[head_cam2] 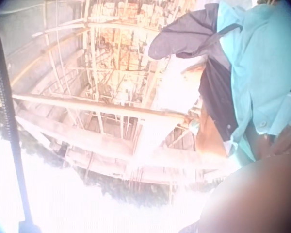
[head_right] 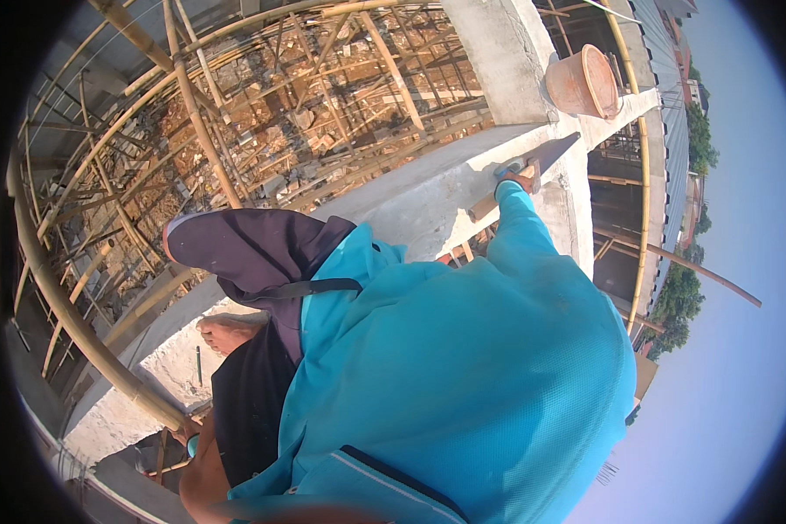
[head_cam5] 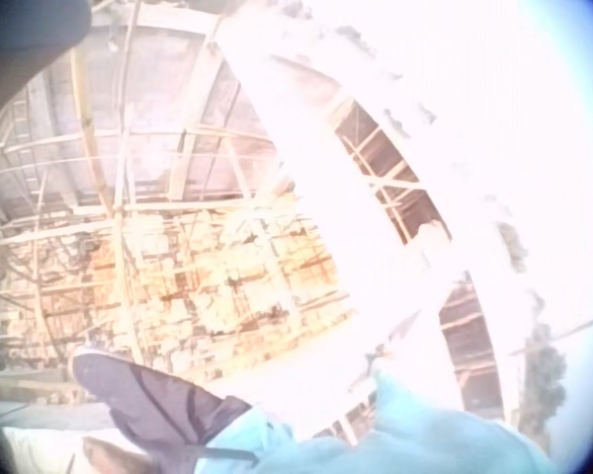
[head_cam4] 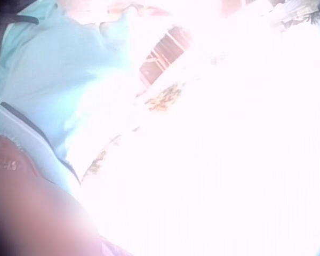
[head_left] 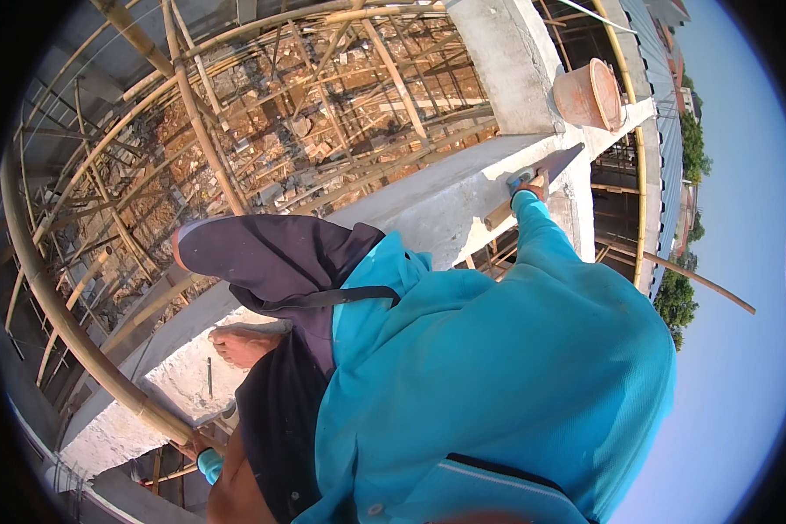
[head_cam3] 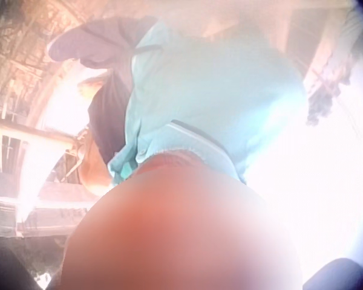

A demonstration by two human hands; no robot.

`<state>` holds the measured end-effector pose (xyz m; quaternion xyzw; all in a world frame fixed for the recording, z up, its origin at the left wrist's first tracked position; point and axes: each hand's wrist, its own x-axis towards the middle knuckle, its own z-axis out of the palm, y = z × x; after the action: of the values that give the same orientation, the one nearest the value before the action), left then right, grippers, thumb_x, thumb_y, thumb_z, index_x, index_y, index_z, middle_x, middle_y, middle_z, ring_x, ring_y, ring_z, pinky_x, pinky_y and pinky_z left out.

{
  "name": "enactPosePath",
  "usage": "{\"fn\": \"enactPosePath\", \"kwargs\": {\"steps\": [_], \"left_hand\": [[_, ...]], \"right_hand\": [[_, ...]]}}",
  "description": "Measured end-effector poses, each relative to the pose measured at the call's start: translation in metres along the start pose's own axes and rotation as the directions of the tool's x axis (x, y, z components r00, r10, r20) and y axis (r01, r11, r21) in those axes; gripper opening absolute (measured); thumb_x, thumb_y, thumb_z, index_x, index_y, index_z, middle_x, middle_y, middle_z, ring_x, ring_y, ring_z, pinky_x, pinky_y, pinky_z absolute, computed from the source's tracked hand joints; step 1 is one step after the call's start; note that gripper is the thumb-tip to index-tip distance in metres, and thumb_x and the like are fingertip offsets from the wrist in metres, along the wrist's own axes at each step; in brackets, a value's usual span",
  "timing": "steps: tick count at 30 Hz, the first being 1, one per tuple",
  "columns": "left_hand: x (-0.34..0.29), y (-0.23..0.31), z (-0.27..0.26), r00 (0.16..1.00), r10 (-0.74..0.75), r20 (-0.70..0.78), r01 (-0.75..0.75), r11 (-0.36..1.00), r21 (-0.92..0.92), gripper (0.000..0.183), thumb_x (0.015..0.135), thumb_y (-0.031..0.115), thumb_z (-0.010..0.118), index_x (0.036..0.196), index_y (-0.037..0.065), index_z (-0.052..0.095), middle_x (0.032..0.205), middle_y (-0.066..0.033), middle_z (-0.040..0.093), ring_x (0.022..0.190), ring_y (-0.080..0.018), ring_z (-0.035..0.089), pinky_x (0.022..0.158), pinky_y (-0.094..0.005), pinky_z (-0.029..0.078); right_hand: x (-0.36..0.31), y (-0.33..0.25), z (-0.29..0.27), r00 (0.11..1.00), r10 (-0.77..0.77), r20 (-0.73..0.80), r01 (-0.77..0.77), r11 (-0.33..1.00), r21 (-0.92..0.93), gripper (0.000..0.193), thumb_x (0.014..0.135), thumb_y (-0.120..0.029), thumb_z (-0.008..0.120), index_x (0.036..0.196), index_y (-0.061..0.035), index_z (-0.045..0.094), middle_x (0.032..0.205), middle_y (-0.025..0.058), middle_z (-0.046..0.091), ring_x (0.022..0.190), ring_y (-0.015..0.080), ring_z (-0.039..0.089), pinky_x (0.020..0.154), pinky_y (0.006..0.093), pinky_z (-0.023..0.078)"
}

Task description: The person positions a long bamboo pole onto a concrete beam and secures it using a hammer and nail. They then adjust the pole's position to ensure it is properly aligned within the scaffolding structure.

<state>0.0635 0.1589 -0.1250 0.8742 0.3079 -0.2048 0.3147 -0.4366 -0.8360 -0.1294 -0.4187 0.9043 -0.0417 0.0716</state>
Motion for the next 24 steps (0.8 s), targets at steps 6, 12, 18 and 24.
{"fn": "enactPosePath", "kwargs": {"steps": [6,12,18,24], "left_hand": [[0.004,0.012,-0.002,1.000,0.014,0.002,-0.014,0.999,0.034,0.079,0.073,0.035,0.084,0.136,-0.001,0.053,0.127,-0.0237,0.064,0.109,-0.0396,0.066,0.097,-0.0474,0.052],[0.010,0.023,0.005,1.000,0.020,0.013,-0.020,0.999,0.050,0.079,0.074,0.036,0.084,0.137,0.000,0.052,0.128,-0.0238,0.064,0.111,-0.0398,0.065,0.098,-0.0474,0.052],[0.014,0.031,0.006,0.999,0.033,0.008,-0.034,0.998,0.056,0.080,0.074,0.037,0.083,0.138,0.001,0.051,0.129,-0.0239,0.063,0.113,-0.0400,0.064,0.099,-0.0474,0.052],[0.019,0.032,0.007,0.999,0.037,0.012,-0.037,0.998,0.050,0.081,0.075,0.038,0.083,0.139,0.003,0.050,0.130,-0.0240,0.063,0.115,-0.0402,0.064,0.100,-0.0474,0.051]], "right_hand": [[-0.010,0.052,0.020,0.964,-0.254,-0.076,0.261,0.959,0.110,0.064,0.087,-0.054,0.066,0.118,0.0022,0.066,0.109,0.0236,0.073,0.103,0.0364,0.072,0.096,0.0471,0.055],[-0.003,0.043,0.013,0.994,-0.062,-0.092,0.061,0.998,-0.020,0.065,0.089,-0.050,0.065,0.127,0.0030,0.057,0.107,0.0260,0.072,0.103,0.0393,0.071,0.096,0.0509,0.054],[-0.067,0.028,0.010,0.988,-0.043,-0.150,0.041,0.999,-0.018,0.067,0.090,-0.047,0.065,0.131,0.0031,0.051,0.108,0.0271,0.071,0.103,0.0401,0.071,0.095,0.0520,0.053],[-0.193,0.027,-0.023,0.998,-0.049,-0.038,0.049,0.999,0.019,0.068,0.091,-0.034,0.064,0.144,-0.0020,0.035,0.116,0.0312,0.067,0.109,0.0452,0.067,0.097,0.0547,0.050]]}}
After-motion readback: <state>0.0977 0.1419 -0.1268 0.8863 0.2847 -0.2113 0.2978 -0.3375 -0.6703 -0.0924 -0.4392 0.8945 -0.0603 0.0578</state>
